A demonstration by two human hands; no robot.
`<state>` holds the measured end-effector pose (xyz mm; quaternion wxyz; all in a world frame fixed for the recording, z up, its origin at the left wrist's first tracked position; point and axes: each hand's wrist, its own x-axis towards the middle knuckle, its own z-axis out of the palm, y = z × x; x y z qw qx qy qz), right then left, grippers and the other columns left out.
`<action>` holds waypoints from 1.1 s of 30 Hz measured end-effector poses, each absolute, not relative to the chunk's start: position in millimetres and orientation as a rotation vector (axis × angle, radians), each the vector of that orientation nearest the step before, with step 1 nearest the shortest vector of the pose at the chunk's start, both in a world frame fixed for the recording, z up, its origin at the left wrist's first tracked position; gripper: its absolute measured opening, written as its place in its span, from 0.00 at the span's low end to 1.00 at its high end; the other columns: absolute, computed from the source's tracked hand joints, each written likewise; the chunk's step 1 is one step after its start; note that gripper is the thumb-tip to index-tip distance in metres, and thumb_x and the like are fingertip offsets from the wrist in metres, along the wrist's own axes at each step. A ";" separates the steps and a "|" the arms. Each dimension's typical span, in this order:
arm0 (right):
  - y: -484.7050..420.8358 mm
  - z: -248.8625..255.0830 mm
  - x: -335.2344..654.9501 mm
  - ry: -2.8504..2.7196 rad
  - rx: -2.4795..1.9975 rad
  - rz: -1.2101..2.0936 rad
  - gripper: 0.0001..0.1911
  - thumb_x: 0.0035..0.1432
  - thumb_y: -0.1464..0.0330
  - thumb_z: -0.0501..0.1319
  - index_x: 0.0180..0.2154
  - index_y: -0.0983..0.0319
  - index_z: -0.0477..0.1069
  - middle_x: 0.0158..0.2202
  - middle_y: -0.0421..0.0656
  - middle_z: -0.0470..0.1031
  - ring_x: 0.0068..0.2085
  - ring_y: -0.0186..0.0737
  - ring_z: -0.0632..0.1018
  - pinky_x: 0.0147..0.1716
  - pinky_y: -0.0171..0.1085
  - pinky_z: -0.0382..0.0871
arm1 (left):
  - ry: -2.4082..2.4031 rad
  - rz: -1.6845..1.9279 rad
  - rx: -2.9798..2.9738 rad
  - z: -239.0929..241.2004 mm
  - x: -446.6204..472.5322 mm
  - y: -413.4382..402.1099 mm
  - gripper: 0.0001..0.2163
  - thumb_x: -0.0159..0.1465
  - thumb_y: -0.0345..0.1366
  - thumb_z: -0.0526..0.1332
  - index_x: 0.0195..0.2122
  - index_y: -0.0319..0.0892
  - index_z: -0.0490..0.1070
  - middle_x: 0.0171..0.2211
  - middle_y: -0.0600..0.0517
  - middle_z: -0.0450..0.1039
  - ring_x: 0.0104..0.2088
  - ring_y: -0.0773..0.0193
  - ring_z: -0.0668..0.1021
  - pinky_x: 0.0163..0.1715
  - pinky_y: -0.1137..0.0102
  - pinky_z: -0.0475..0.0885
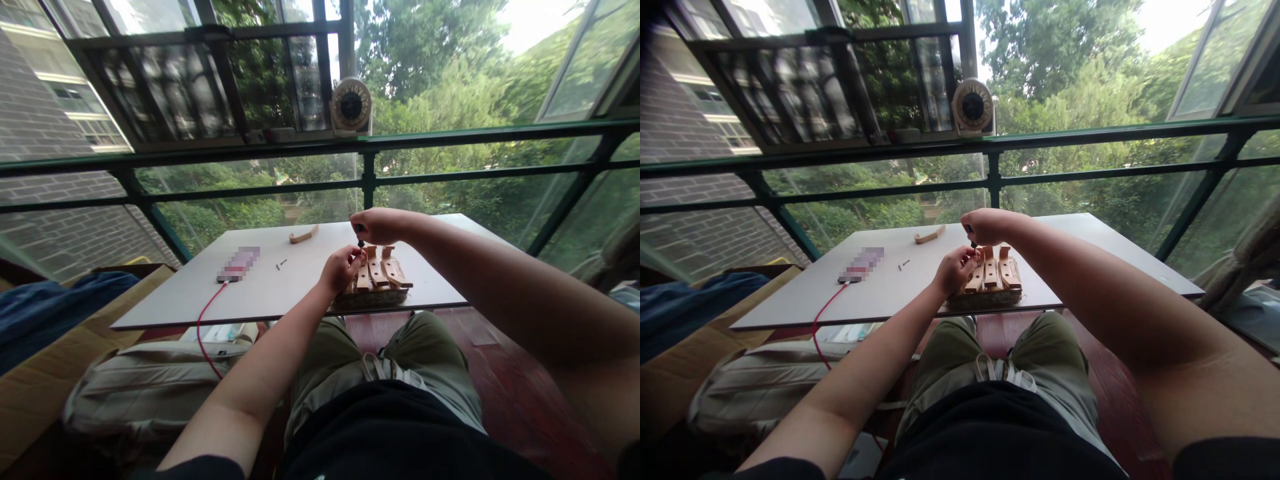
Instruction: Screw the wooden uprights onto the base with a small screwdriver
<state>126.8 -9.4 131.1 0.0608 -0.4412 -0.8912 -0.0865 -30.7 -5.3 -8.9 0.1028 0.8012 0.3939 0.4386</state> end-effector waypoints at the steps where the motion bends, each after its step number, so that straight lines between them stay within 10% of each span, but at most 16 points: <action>1: -9.2 130.9 125.9 -2.691 -1.350 -0.264 0.11 0.60 0.66 0.56 0.42 0.62 0.72 0.35 0.46 0.77 0.28 0.35 0.68 0.25 0.35 0.54 | 1.153 1.298 2.371 -9.0 -30.7 -5.2 0.08 0.65 0.37 0.58 0.41 0.41 0.73 0.34 0.51 0.78 0.30 0.67 0.76 0.34 0.73 0.70; 33: -14.7 125.4 125.3 -2.569 -1.460 -0.327 0.20 0.62 0.54 0.54 0.43 0.62 0.73 0.36 0.48 0.78 0.31 0.40 0.74 0.27 0.36 0.55 | 1.141 1.400 2.340 -8.9 -29.5 -5.3 0.08 0.64 0.38 0.61 0.40 0.42 0.76 0.35 0.52 0.81 0.29 0.67 0.77 0.34 0.72 0.71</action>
